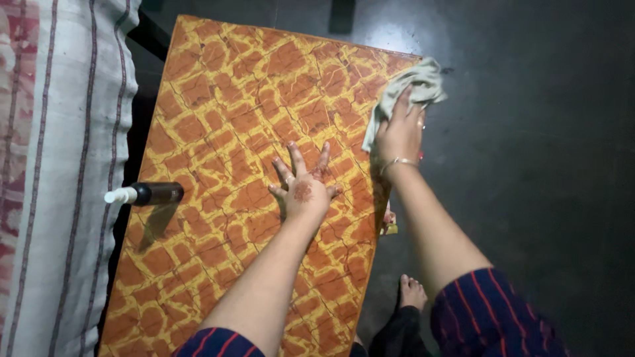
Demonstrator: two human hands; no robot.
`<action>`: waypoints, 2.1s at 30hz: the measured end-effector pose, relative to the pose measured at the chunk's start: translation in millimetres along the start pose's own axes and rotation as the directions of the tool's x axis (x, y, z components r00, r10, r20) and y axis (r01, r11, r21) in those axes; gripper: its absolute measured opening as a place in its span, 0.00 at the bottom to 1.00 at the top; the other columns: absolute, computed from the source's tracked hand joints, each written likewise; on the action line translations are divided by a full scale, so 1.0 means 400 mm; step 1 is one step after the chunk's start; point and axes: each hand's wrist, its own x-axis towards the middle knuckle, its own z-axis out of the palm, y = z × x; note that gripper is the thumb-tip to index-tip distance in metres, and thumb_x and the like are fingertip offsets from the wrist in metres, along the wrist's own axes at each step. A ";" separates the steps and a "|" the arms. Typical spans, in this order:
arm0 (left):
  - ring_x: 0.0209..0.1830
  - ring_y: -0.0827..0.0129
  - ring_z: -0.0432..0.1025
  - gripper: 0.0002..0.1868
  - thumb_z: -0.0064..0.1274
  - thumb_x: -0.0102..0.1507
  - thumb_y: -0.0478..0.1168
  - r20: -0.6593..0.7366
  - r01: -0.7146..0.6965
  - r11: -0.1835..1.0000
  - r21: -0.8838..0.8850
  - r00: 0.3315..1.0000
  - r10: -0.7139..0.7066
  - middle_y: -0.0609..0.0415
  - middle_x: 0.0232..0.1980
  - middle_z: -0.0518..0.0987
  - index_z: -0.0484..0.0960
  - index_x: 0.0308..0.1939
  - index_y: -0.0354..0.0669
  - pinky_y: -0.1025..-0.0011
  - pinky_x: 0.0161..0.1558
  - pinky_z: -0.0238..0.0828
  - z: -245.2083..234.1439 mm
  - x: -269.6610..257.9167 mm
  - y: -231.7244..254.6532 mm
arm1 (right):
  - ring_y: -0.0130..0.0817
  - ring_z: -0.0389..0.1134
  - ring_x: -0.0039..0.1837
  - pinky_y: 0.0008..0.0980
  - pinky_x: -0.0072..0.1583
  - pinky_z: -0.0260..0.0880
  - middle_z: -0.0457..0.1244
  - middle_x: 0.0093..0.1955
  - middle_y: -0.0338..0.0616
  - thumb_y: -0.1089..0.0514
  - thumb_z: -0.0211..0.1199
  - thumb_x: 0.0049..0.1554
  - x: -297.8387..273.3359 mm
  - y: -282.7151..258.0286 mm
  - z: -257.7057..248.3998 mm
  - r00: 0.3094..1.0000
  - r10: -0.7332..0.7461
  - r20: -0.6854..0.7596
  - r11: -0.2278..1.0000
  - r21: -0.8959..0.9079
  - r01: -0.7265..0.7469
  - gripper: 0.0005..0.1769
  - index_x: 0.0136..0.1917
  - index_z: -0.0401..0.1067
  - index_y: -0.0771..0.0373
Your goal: The person wipes down the top, sides, and underside shelf of a small wooden table using a cloth and a spray bottle.
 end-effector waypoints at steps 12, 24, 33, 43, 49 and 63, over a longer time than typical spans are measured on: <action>0.83 0.56 0.60 0.27 0.52 0.65 0.42 -0.472 -0.303 0.779 -0.548 0.882 0.011 0.52 0.78 0.66 0.72 0.70 0.54 0.60 0.82 0.58 0.227 0.131 -0.216 | 0.67 0.44 0.80 0.63 0.78 0.36 0.55 0.74 0.64 0.46 0.58 0.54 -0.459 -0.139 -0.007 0.847 -0.491 0.203 0.825 -0.205 0.527 0.40 0.77 0.60 0.60; 0.68 0.41 0.59 0.56 0.76 0.51 0.38 -0.847 -0.147 0.842 -0.520 0.220 -0.484 0.34 0.70 0.57 0.51 0.72 0.34 0.48 0.68 0.54 -0.050 -0.031 -0.500 | 0.48 0.38 0.83 0.81 0.71 0.30 0.51 0.81 0.42 0.35 0.53 0.55 -0.408 -0.258 0.044 0.278 -0.659 0.699 0.383 -0.006 0.924 0.36 0.76 0.62 0.41; 0.51 0.61 0.79 0.26 0.70 0.60 0.45 -0.639 -0.145 0.681 -0.717 0.528 -0.560 0.48 0.51 0.83 0.76 0.57 0.43 0.63 0.55 0.75 -0.007 0.103 -0.656 | 0.46 0.30 0.86 0.78 0.72 0.22 0.37 0.87 0.37 0.34 0.46 0.60 -0.187 -0.140 0.029 0.893 -0.227 0.389 0.829 -0.405 0.387 0.37 0.81 0.48 0.32; 0.48 0.71 0.76 0.20 0.62 0.61 0.37 -0.732 -0.542 0.496 -0.679 0.547 -0.406 0.53 0.50 0.81 0.75 0.56 0.43 0.73 0.53 0.73 0.088 0.053 -0.601 | 0.45 0.38 0.84 0.80 0.74 0.26 0.42 0.84 0.40 0.31 0.48 0.61 -0.616 -0.366 0.039 0.320 -0.495 0.808 0.484 -0.049 0.874 0.35 0.78 0.56 0.40; 0.50 0.68 0.76 0.24 0.65 0.61 0.37 -0.746 -0.458 0.610 -0.646 0.549 -0.377 0.51 0.51 0.82 0.76 0.60 0.43 0.69 0.52 0.73 0.062 -0.100 -0.498 | 0.42 0.42 0.85 0.75 0.71 0.42 0.46 0.85 0.39 0.50 0.51 0.61 -0.602 -0.217 0.082 0.188 -0.733 0.654 0.330 0.100 0.939 0.26 0.73 0.64 0.45; 0.49 0.65 0.79 0.29 0.70 0.54 0.45 -0.670 -0.295 0.689 -0.662 0.646 -0.367 0.51 0.50 0.85 0.80 0.58 0.49 0.67 0.50 0.74 0.000 -0.259 -0.261 | 0.58 0.58 0.72 0.50 0.73 0.57 0.62 0.69 0.54 0.69 0.65 0.42 -0.202 0.060 -0.237 0.863 -0.481 0.153 0.875 0.153 0.460 0.39 0.67 0.74 0.46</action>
